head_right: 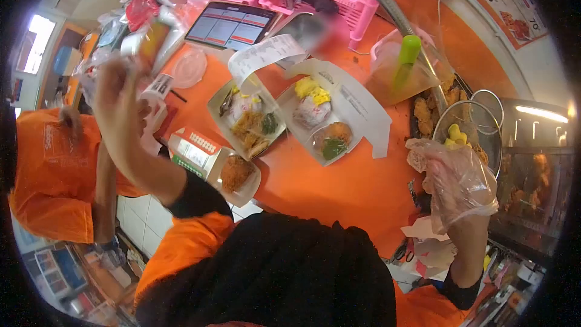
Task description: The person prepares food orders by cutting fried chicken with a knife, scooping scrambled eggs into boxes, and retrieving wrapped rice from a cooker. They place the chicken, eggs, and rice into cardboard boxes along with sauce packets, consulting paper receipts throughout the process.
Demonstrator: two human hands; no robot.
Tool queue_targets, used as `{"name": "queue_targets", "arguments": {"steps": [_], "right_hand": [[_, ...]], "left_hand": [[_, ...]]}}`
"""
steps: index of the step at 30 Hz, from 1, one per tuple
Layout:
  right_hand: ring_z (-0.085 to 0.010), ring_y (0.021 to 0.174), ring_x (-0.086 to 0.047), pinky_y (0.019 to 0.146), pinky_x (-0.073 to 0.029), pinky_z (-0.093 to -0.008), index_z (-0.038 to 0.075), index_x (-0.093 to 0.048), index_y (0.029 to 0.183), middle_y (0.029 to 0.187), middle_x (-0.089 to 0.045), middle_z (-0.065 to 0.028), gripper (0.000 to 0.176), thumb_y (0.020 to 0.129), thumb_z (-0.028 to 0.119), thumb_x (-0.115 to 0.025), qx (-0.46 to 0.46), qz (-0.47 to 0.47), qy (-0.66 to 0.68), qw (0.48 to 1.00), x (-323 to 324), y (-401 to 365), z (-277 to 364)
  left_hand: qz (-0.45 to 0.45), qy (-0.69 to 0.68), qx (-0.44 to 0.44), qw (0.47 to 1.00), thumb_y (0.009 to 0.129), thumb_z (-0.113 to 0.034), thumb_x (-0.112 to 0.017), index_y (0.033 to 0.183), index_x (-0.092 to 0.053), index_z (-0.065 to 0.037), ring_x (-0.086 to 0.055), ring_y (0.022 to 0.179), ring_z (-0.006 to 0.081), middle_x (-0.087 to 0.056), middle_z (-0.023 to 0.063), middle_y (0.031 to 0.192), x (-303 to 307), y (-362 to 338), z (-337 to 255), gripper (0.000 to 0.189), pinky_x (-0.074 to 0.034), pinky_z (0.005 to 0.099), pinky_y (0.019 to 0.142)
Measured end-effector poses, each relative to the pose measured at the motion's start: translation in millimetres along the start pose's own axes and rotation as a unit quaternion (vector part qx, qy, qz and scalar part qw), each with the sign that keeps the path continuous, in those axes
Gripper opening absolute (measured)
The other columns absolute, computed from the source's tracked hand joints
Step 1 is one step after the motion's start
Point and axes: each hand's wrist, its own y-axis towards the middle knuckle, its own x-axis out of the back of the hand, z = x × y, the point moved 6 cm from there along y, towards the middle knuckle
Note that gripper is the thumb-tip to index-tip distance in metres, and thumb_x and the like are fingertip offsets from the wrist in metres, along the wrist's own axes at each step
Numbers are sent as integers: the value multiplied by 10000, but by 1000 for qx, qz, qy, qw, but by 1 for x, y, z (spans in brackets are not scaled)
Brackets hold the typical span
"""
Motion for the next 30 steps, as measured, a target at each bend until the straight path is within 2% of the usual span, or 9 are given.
{"name": "queue_targets", "arguments": {"steps": [1, 5, 8, 13, 18, 22, 27, 29, 30], "right_hand": [[-180, 748, -589, 698, -461, -289, -7, -649, 911, 830, -628, -93, 162, 874, 148, -616, 2, -10, 19, 1000, 0, -4, 1], [-166, 726, -581, 674, -458, -285, -11, -646, 904, 815, -627, -81, 133, 874, 113, -607, 52, -33, 31, 998, 0, -17, 4], [-159, 703, -575, 648, -453, -288, -12, -639, 890, 799, -626, -75, 117, 871, 97, -603, 47, -9, 45, 998, -9, -23, -1], [-168, 687, -581, 626, -457, -304, -9, -629, 893, 784, -624, -75, 128, 867, 115, -614, 37, 13, 55, 998, -7, -24, 5], [-260, 803, -595, 726, -470, -338, -16, -638, 943, 830, -617, -140, 158, 863, 115, -600, 23, -5, -17, 1000, 5, -35, -28], [-271, 837, -595, 748, -465, -336, -11, -644, 941, 840, -619, -138, 179, 872, 140, -577, -37, -38, 14, 998, 12, -42, -40], [-223, 833, -600, 735, -459, -321, -14, -652, 916, 871, -642, -112, 225, 896, 192, -564, -80, -58, -91, 991, 27, -49, -56], [-209, 825, -602, 737, -459, -317, -16, -653, 911, 878, -648, -105, 236, 902, 201, -562, -101, -54, -144, 983, 31, -44, -57], [-208, 823, -602, 737, -460, -317, -16, -653, 912, 878, -649, -104, 235, 902, 201, -563, -116, -54, -139, 982, 32, -42, -60]], "left_hand": [[75, -162, -18, 984, 797, -51, -662, 863, -614, 31, -585, 716, 81, -637, 65, 749, 0, -32, 5, 116, -447, 238, 637], [402, -7, 9, 916, 744, -110, -728, 882, -645, -20, -614, 655, 171, -641, 97, 730, 0, -126, 61, 184, -464, 272, 602], [462, 64, 60, 882, 715, -166, -742, 923, -666, -68, -620, 713, 261, -655, 103, 754, -23, -170, 107, 242, -480, 347, 666], [193, 102, -132, 967, 728, -118, -702, 1028, -609, -43, -587, 866, 315, -603, 137, 948, -18, -121, 49, 323, -471, 376, 728], [104, -6, -209, 972, 808, -141, -647, 984, -604, -38, -589, 856, 289, -610, 137, 942, -82, 1, 34, 208, -470, 372, 735], [193, 119, -186, 956, 901, -249, -532, 1031, -621, -39, -560, 1014, 319, -621, 144, 1040, -221, 123, 101, 262, -446, 400, 853], [234, 283, -395, 842, 857, -290, -488, 951, -682, -54, -524, 978, 421, -577, 177, 1060, -386, 219, 224, 319, -442, 518, 842], [153, 272, -317, 896, 853, -322, -496, 1031, -665, -90, -514, 1035, 414, -577, 179, 1110, -383, 228, 218, 338, -420, 519, 888], [174, 257, -280, 909, 842, -381, -504, 1093, -635, -112, -477, 1112, 413, -555, 179, 1175, -415, 256, 263, 390, -407, 523, 914]]}}
